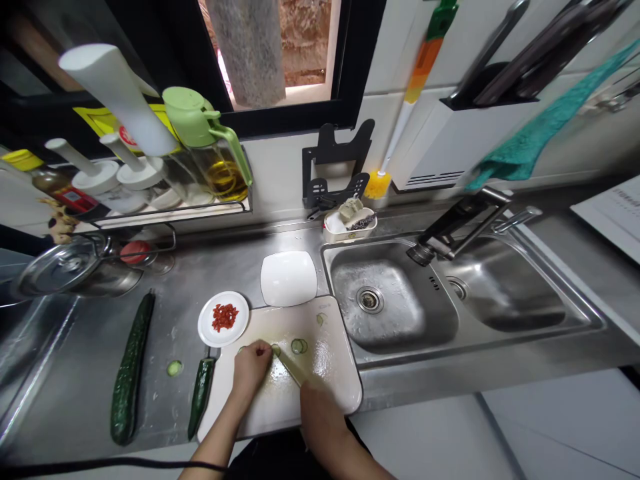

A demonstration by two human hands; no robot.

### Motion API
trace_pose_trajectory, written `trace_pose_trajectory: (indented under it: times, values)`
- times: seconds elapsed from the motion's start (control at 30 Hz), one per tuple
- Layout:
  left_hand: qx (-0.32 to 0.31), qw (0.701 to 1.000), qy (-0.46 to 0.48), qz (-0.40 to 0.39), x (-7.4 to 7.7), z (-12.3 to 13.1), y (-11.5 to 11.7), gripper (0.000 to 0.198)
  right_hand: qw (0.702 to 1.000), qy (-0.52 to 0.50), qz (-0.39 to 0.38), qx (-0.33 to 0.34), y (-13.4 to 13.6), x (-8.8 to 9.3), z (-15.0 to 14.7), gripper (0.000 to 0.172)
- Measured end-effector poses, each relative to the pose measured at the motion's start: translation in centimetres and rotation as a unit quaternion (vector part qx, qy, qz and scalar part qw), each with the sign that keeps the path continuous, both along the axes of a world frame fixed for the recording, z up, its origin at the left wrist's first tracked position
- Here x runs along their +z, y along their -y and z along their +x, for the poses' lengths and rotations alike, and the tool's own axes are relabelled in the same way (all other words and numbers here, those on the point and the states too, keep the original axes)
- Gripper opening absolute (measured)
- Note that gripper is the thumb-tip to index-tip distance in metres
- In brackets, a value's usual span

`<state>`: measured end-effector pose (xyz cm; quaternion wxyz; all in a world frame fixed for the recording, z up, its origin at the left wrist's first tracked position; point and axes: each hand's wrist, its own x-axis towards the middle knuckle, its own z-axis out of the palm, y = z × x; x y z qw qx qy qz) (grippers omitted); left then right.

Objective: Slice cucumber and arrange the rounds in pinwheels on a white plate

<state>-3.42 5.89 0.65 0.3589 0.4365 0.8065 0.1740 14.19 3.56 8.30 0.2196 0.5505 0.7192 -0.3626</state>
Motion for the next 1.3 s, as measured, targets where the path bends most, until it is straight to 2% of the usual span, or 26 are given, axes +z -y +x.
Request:
trace_pose_trajectory:
  times: [0.2,0.47,0.7,0.87,0.97,1.13,1.23,1.3]
  values:
    - [0.022,1.000,0.009,0.011,0.3,-0.6,1.0,0.020,1.000,0.007,0.001,-0.001,1.1,-0.3,2.6,0.054]
    - [0.121,0.992,-0.018,0.001,0.5,-4.7,3.1,0.027,0.999,0.020,-0.037,-0.021,1.0,0.0,3.4,0.055]
    - [0.124,0.991,-0.053,-0.001,0.2,-5.8,3.5,0.022,0.999,0.024,-0.032,-0.011,1.0,0.1,3.4,0.054]
    - [0.120,0.986,-0.089,0.076,0.0,-5.1,3.2,0.018,0.999,-0.001,-0.025,-0.027,1.5,-0.8,3.9,0.053]
    - [0.077,0.988,-0.057,0.117,-0.1,-3.6,2.2,0.020,1.000,-0.001,-0.013,-0.016,1.8,-1.4,4.1,0.054]
    - [-0.090,0.986,0.055,0.126,0.1,0.4,-0.8,0.013,1.000,0.003,0.014,-0.012,2.1,-1.6,4.2,0.052]
    - [-0.181,0.975,0.086,0.098,0.4,2.3,-2.5,0.014,1.000,0.025,0.001,0.000,1.9,-1.2,3.9,0.052]
    - [-0.219,0.970,0.081,0.065,0.5,2.9,-3.2,0.017,0.999,0.041,-0.008,0.013,1.8,-0.9,3.8,0.052]
